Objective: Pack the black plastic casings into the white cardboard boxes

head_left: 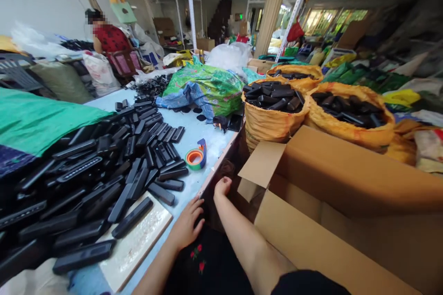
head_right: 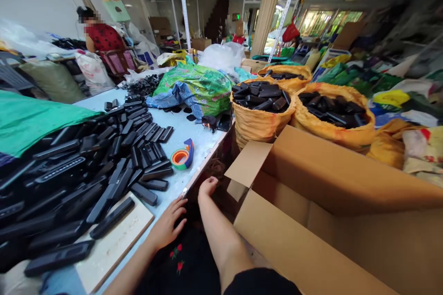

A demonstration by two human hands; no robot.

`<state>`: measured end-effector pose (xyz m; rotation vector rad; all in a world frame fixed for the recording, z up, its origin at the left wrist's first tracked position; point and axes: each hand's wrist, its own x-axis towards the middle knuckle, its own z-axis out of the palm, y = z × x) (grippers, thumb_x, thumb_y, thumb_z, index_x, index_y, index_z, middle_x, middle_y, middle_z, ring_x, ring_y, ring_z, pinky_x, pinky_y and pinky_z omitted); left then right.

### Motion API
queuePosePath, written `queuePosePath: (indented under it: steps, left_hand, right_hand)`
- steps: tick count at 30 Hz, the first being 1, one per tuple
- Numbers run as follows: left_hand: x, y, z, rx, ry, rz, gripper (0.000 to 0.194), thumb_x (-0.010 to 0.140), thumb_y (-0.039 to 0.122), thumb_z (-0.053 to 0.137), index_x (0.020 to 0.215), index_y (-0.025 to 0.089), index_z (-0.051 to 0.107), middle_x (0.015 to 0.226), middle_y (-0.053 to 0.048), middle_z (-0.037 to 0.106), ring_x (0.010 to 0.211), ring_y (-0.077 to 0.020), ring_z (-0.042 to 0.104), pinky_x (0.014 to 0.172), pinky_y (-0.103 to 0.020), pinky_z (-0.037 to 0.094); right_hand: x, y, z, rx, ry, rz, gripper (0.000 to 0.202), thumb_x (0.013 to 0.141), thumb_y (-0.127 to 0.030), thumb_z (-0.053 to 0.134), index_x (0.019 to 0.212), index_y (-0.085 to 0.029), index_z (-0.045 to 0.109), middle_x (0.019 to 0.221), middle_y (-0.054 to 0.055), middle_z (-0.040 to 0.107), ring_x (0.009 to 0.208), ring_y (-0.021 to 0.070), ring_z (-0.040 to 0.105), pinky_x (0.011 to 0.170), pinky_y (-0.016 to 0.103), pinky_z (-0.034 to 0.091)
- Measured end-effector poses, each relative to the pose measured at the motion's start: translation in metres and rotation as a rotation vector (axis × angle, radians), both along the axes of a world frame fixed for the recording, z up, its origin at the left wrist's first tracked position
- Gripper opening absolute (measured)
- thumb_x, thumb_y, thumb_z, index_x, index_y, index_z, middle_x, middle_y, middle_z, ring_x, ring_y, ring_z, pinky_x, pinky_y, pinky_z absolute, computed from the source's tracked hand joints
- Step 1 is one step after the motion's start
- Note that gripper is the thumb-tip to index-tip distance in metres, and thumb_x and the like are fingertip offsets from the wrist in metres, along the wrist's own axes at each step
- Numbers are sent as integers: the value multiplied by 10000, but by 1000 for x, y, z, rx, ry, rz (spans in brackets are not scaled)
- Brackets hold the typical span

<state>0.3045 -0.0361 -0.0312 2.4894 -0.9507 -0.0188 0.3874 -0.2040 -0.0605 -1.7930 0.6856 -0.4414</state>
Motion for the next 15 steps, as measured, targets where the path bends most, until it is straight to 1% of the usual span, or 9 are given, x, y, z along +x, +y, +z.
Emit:
queuePosePath:
  steps: [2, 4, 5, 6, 8, 9, 11, 13, 15]
  left_hand:
    - [-8, 3, 5, -39, -26, 9, 188, 853, 202, 488, 1000, 185, 604, 1378, -98, 494, 1350, -277, 366, 1081, -523, 386]
    - [-21, 5, 13, -87, -59, 81, 206, 870, 223, 479, 1036, 193, 598, 1380, -103, 480, 1317, -262, 417, 1057, -494, 423]
    - [-29, 4, 17, -116, -76, 135, 215, 879, 238, 475, 1055, 197, 592, 1376, -107, 476, 1294, -252, 447, 1040, -477, 445]
    - [-38, 3, 22, -147, -94, 191, 223, 884, 254, 476, 1071, 200, 586, 1367, -112, 476, 1270, -245, 474, 1025, -465, 462]
    - [-58, 0, 31, -202, -124, 270, 235, 885, 279, 489, 1089, 205, 579, 1341, -117, 490, 1229, -237, 515, 1005, -452, 482]
    - [-68, 0, 35, -225, -139, 290, 239, 881, 286, 499, 1093, 209, 579, 1331, -116, 498, 1215, -235, 528, 999, -446, 488]
    - [-89, 3, 37, -259, -173, 310, 239, 870, 296, 523, 1089, 222, 584, 1312, -106, 520, 1191, -234, 550, 979, -425, 507]
    - [-108, 14, 32, -285, -221, 328, 232, 854, 300, 549, 1074, 237, 591, 1276, -93, 557, 1151, -230, 584, 932, -385, 541]
    - [-125, 32, 22, -300, -279, 352, 221, 838, 293, 570, 1054, 252, 596, 1211, -76, 606, 1090, -219, 624, 879, -338, 568]
  right_hand:
    - [-27, -8, 24, -59, -69, 127, 179, 843, -335, 551, 916, -186, 618, 846, 53, 641, 786, 176, 597, 779, 314, 483]
    - [-39, -43, 57, -197, -152, 241, 281, 744, -370, 655, 970, -208, 623, 986, 61, 646, 959, 209, 582, 912, 336, 437]
    - [-41, -69, 75, -331, -168, 280, 403, 722, -403, 677, 1061, -199, 603, 1128, 94, 611, 1104, 243, 529, 992, 372, 382]
    - [-41, -96, 92, -456, -126, 194, 552, 705, -432, 691, 1169, -167, 553, 1259, 144, 538, 1220, 287, 445, 1038, 417, 329]
    - [-39, -147, 117, -511, 185, -69, 782, 671, -460, 725, 1302, -94, 446, 1398, 233, 381, 1334, 355, 299, 1052, 461, 294]
    - [-38, -165, 122, -474, 335, -115, 784, 677, -443, 729, 1306, -71, 442, 1393, 255, 379, 1328, 366, 314, 1032, 452, 322]
    - [-37, -182, 119, -395, 509, -104, 638, 712, -395, 717, 1223, -65, 523, 1280, 246, 502, 1226, 351, 459, 950, 416, 405]
    - [-36, -176, 104, -361, 549, -26, 434, 780, -378, 668, 1103, -99, 594, 1112, 168, 618, 1050, 276, 594, 871, 383, 459]
    - [-29, -156, 86, -354, 575, 38, 341, 846, -402, 604, 1048, -127, 609, 1021, 102, 651, 932, 205, 632, 840, 368, 479]
